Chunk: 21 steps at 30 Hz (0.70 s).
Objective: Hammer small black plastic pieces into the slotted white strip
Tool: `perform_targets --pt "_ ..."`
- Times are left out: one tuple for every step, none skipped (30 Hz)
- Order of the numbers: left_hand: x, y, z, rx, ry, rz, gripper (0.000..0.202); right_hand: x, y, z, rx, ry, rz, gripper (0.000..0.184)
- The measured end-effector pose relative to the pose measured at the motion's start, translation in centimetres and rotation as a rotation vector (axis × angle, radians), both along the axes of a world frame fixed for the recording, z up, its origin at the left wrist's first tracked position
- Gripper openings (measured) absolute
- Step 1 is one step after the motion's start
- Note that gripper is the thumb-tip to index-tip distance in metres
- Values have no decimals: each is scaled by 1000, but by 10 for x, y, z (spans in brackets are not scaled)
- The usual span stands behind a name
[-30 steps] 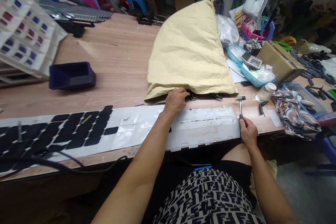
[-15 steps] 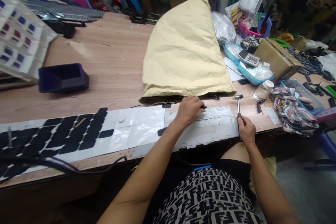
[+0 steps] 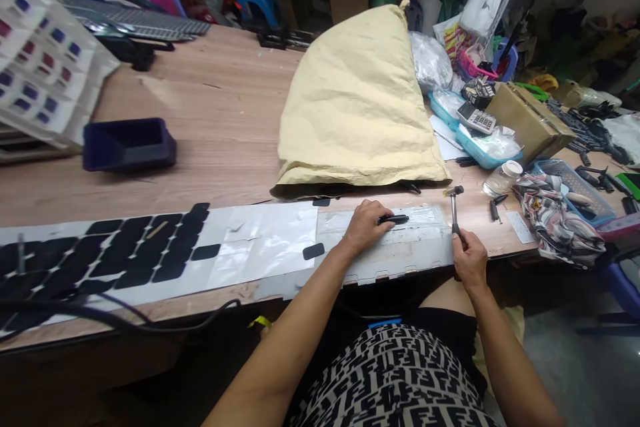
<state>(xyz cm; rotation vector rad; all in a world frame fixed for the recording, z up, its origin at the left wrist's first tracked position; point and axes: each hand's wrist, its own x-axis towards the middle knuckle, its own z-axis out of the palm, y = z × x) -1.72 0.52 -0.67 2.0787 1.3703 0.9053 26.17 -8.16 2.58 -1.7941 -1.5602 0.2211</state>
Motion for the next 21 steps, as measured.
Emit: perform_targets --pt "1 0 0 4 -2 1 15 -5 -6 3 18 -20 45 38" --pt "2 0 0 7 -2 1 16 -10 -12 6 25 -33 96 36" --pt "3 0 0 8 -1 1 16 -16 -18 9 26 -42 151 33" --pt "3 1 0 6 0 3 15 -23 -25 12 18 -47 206 31" --pt "4 1 0 1 2 7 15 -29 -30 15 9 -54 251 29" --pt "4 1 0 -4 4 9 15 -34 -35 17 2 -61 284 28" --pt "3 1 0 -8 5 11 15 -39 -38 19 -1 -72 304 28" --pt "3 1 0 -11 6 10 15 -43 -41 19 4 -87 313 28" --pt "3 1 0 -13 6 8 15 -46 -42 19 14 -107 314 28" --pt "3 1 1 -13 6 6 15 -48 -43 18 28 -130 312 28" --pt "3 0 1 -13 7 4 15 -50 -43 17 42 -156 314 28" --pt "3 0 1 -14 10 4 15 -50 -42 15 54 -183 317 28" --pt "3 0 2 -16 14 5 14 -51 -41 13 62 -208 324 28" --pt "4 0 2 -18 17 8 14 -51 -40 12 66 -227 330 27" --pt "4 0 2 -19 19 11 14 -51 -40 11 68 -239 335 27" --pt "4 0 1 -17 18 13 14 -52 -39 11 70 -245 340 28" --pt "4 0 1 -13 13 13 14 -54 -39 11 73 -245 344 28" --pt "4 1 1 -9 6 14 15 -56 -40 12 78 -240 348 28" --pt "4 1 0 -6 -2 15 15 -58 -40 13 83 -236 354 29" --pt "4 1 0 -5 -9 16 15 -60 -41 13 85 -234 360 29" --pt "4 1 -1 -6 -13 18 15 -63 -42 14 83 -235 368 29"
